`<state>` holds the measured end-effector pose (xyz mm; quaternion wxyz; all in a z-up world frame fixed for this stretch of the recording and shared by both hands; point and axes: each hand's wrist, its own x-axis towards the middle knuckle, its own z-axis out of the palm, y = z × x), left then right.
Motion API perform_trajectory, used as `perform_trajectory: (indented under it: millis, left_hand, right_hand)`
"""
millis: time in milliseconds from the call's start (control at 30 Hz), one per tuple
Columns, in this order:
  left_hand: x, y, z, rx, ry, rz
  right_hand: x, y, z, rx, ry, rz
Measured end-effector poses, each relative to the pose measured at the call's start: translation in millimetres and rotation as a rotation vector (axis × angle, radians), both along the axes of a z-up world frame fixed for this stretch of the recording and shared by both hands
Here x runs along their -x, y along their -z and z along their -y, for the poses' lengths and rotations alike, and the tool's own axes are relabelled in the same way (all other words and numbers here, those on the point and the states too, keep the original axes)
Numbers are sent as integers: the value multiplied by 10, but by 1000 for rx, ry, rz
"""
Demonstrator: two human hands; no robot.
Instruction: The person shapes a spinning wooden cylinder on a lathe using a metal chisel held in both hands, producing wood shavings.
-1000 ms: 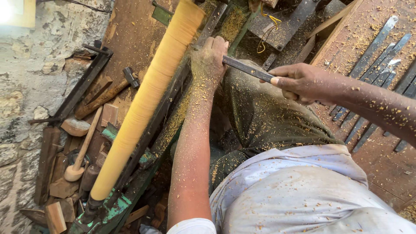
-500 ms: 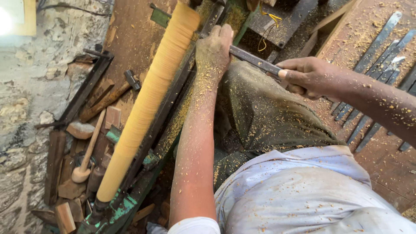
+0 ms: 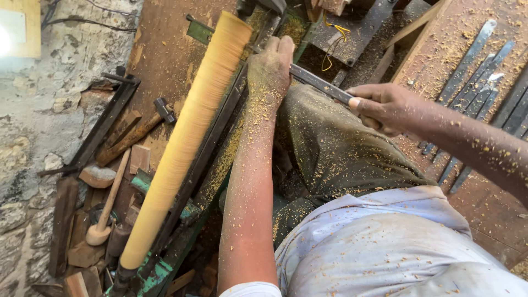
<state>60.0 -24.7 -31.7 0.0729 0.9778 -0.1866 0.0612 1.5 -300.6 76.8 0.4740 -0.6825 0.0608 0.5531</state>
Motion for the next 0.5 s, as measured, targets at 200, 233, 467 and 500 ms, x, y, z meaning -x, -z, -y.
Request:
perform_trajectory:
  millis: [200,233,467,500]
  left_hand:
    - [52,-59,-94,-25,58,20]
    - [51,-85,-98,-18,62,-4]
    - [129,-229,-106,-11,79,56]
    - [135,-237,-106,-8,75,42]
  right_hand:
    - [250,-10,-182,-13,170,-119]
    - [299,-1,-209,-30,183,-104]
    - [484,21,-314,-79,271,-79]
    - [507,24,-318,-107,277,-64]
